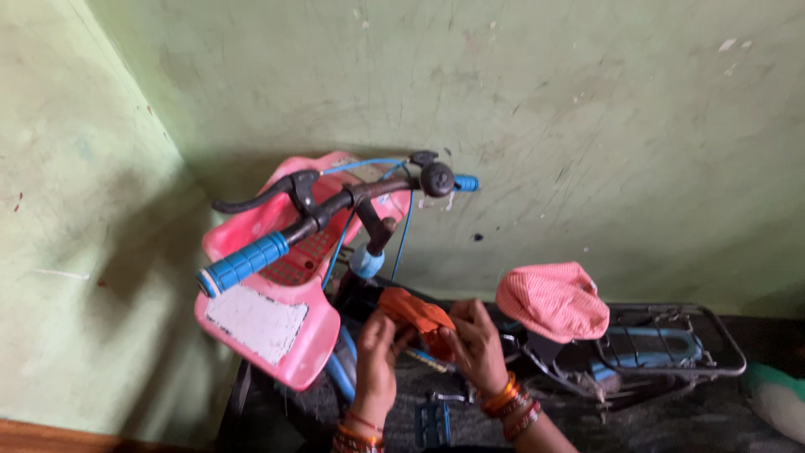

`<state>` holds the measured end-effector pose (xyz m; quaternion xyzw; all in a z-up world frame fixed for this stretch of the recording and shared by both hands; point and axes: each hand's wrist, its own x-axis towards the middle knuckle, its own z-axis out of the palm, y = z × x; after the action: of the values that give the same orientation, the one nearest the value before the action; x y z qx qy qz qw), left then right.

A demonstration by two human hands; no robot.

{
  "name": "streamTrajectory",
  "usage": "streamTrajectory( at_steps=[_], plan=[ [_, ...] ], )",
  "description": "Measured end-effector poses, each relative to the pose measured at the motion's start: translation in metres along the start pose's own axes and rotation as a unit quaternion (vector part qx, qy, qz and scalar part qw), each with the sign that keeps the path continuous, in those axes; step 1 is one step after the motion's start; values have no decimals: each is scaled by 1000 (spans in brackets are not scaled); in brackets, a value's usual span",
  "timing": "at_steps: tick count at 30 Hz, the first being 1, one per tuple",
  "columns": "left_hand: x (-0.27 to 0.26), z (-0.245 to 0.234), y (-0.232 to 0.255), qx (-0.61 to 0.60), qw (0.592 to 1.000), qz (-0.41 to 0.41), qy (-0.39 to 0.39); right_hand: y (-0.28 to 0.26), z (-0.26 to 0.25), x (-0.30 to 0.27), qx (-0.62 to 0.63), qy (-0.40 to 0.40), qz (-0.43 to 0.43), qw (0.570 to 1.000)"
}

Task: The person wipes the handlebars, frame, and rear rack of a bicycle using an orange cloth. They clean the grips, brake levers, and the area around the front basket, then move to the rear rack and seat area.

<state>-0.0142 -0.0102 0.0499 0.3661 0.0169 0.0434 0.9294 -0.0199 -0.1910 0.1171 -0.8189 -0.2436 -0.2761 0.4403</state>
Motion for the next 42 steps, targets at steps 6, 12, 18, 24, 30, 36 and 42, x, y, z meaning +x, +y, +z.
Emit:
streamTrajectory(
  at_steps=[6,12,18,24,30,36,42],
  plan=[
    [-16,16,-4,88,992,34,-86,-6,-4,-10,71,-15,185,980],
    [-17,8,5,185,976,57,-104,58,-8,-27,325,103,233,911],
    [-18,13,21,381,868,317,36,71,-23,-21,347,241,235,875],
    [5,-5,-4,177,956,226,60,37,2,-7,335,52,160,927],
    [15,-30,-9,113,972,85,188,37,44,-7,-200,-52,-7,978],
    [21,-25,6,-59,987,-19,150,22,90,28,-246,-40,88,964],
    [21,-42,-12,-137,980,12,141,13,75,21,-199,-59,26,978]
  ],
)
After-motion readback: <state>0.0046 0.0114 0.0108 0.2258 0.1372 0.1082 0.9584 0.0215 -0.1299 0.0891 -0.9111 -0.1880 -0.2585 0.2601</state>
